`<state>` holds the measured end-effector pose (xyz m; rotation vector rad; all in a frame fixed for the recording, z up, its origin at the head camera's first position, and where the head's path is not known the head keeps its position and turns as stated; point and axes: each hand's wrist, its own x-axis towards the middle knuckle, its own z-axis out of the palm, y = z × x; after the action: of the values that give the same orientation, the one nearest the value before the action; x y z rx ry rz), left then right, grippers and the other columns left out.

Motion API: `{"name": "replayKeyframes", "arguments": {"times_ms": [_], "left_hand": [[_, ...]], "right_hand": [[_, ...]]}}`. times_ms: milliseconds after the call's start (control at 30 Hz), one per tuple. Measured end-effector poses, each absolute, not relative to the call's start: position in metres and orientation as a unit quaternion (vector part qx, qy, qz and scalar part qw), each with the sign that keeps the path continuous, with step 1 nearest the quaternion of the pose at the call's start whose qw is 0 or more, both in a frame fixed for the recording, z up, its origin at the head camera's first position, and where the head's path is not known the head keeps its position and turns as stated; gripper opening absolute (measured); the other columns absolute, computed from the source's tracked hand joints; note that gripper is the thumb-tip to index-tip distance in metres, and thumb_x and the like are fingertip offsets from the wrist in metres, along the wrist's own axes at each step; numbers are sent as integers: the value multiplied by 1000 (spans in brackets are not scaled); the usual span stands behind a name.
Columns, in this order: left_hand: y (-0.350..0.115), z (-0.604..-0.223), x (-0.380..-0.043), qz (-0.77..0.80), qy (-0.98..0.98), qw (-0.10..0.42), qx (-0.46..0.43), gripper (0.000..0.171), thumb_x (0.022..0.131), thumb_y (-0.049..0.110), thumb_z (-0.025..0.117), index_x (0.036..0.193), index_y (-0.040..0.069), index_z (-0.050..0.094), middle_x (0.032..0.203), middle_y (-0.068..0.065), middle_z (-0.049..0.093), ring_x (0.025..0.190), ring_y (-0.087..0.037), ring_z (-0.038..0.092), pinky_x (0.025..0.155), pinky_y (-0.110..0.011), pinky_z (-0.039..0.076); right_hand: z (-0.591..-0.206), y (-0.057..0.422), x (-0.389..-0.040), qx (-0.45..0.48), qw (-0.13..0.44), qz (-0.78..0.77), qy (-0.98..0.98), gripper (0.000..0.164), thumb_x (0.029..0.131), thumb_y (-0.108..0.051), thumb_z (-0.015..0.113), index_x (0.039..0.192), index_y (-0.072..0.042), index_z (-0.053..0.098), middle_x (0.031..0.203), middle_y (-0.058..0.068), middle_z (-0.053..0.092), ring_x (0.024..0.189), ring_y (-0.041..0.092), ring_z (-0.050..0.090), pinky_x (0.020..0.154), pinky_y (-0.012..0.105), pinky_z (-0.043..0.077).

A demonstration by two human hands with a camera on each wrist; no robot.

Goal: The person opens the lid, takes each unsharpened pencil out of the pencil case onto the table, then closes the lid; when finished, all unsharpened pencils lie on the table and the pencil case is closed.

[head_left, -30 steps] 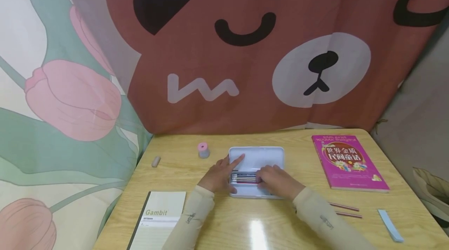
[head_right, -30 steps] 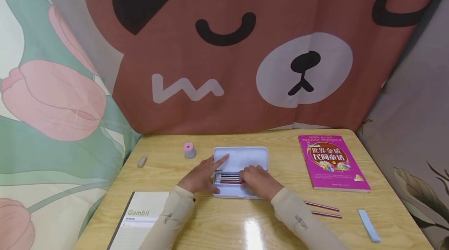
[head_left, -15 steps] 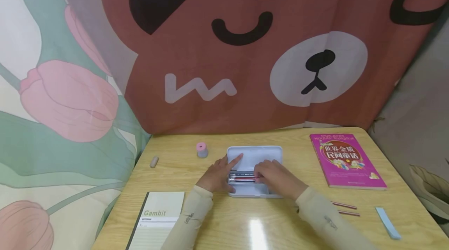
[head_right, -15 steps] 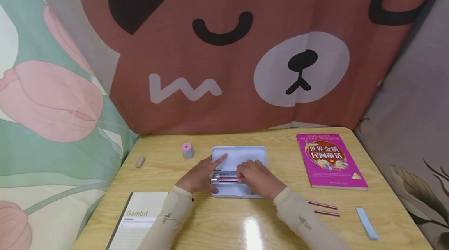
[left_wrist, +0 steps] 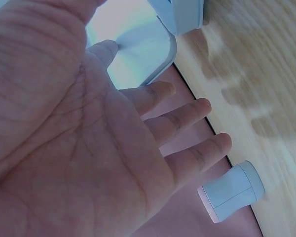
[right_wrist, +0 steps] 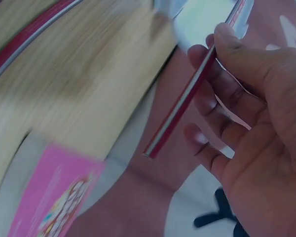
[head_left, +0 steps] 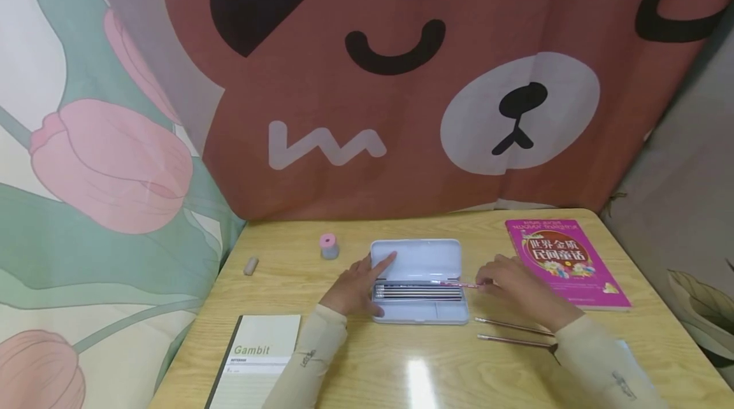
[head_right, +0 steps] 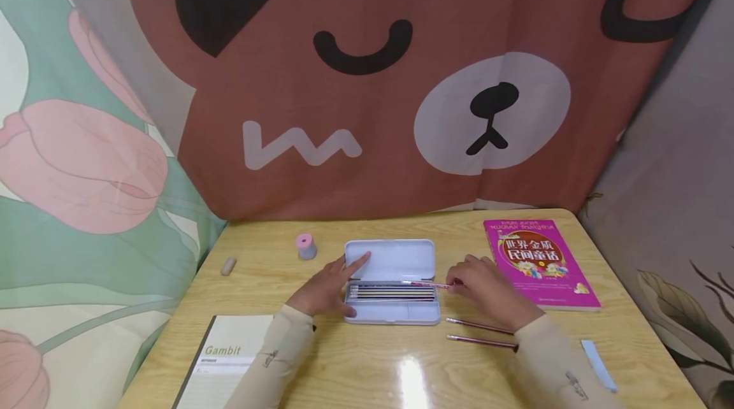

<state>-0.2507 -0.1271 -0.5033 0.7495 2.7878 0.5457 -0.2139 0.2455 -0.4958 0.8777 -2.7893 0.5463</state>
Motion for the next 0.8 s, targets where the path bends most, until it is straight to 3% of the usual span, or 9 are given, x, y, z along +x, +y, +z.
{"name": "replayKeyframes", "arguments": {"times_ms": [167,300,467,800], "left_hand": [[-127,-503,-250,184,944,107,251,120,81,21,101,177,28,28,179,-23,31,156,-46,43,124,-64,43],[-127,-504,-250,187,944,110,248,120,82,20,100,177,29,28,179,-22,29,157,-46,42,125,-65,42],[-126,-503,-250,193,943,113,245,119,82,19,100,177,29,28,180,-21,28,158,-46,41,126,-65,41],[-126,-501,-249,194,943,109,246,118,82,19,100,176,28,30,180,-22,28,158,-46,42,125,-65,42]], "right_hand": [[-499,282,-204,290,85,173,-937,16,92,-11,88,94,-24,79,90,-22,71,85,2,60,78,34,56],[-502,302,-198,265,41,162,-950,17,93,-11,87,95,-26,80,92,-21,73,87,6,67,81,37,60],[-510,319,-194,261,3,186,-947,14,93,-11,87,94,-23,81,89,-17,76,83,6,70,76,32,63],[-532,327,-187,283,19,191,-940,16,91,-12,89,95,-25,81,91,-20,75,83,0,66,75,32,61]]}}
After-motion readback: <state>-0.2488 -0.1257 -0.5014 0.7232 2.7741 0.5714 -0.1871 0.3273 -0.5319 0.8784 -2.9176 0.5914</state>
